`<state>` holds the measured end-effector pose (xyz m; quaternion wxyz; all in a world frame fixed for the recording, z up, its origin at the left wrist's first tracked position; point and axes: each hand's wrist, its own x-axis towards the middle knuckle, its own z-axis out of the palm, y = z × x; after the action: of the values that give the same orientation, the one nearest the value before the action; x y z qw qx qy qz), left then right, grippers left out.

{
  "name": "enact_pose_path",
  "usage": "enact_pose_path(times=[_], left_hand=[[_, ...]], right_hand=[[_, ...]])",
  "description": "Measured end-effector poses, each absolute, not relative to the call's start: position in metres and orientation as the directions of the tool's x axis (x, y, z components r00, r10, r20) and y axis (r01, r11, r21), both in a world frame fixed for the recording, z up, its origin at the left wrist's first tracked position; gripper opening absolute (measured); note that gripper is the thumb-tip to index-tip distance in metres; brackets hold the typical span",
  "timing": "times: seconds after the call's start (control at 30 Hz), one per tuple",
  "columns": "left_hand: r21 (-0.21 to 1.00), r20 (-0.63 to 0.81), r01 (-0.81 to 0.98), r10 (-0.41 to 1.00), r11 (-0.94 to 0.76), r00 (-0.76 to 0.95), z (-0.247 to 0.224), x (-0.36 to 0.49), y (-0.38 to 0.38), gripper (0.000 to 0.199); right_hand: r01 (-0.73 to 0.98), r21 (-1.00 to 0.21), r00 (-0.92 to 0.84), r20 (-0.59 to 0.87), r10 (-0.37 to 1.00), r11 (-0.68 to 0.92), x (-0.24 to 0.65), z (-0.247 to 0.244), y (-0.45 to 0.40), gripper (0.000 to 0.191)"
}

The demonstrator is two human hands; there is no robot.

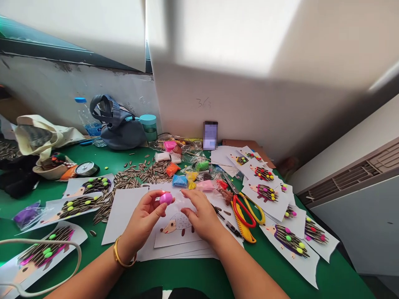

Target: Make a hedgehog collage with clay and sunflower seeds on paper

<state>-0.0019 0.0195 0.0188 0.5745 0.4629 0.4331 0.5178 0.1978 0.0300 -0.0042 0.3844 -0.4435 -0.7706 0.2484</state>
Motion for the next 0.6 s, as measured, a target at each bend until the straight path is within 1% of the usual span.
enact_pose_path(times=[0.1, 0.17, 0.23, 0.43, 0.6], left_hand=[[0.983, 0.015, -0.182, 0.995, 0.004, 0.102, 0.015, -0.002, 0.019, 0.031], [0.987, 0.033, -0.163, 0.993, -0.014, 0.112, 0.012, -0.003, 0.019, 0.032], [0.989, 0.041, -0.148, 0.992, -0.024, 0.117, 0.009, -0.003, 0.019, 0.031], [0.99, 0.08, -0.127, 0.986, -0.062, 0.144, 0.008, -0.003, 0.018, 0.03], [0.994, 0.105, -0.048, 0.985, -0.099, 0.14, 0.005, -0.005, 0.018, 0.03]], right_hand=[[0.465, -0.768, -0.329, 0.311, 0.892, 0.44, 0.197, -0.006, 0.03, 0.052], [0.448, -0.778, -0.348, 0.302, 0.887, 0.441, 0.197, -0.006, 0.03, 0.056], [0.438, -0.779, -0.357, 0.308, 0.882, 0.449, 0.196, -0.006, 0.03, 0.056], [0.453, -0.781, -0.332, 0.3, 0.894, 0.43, 0.196, -0.003, 0.03, 0.044], [0.427, -0.795, -0.287, 0.333, 0.898, 0.431, 0.196, -0.001, 0.03, 0.031]])
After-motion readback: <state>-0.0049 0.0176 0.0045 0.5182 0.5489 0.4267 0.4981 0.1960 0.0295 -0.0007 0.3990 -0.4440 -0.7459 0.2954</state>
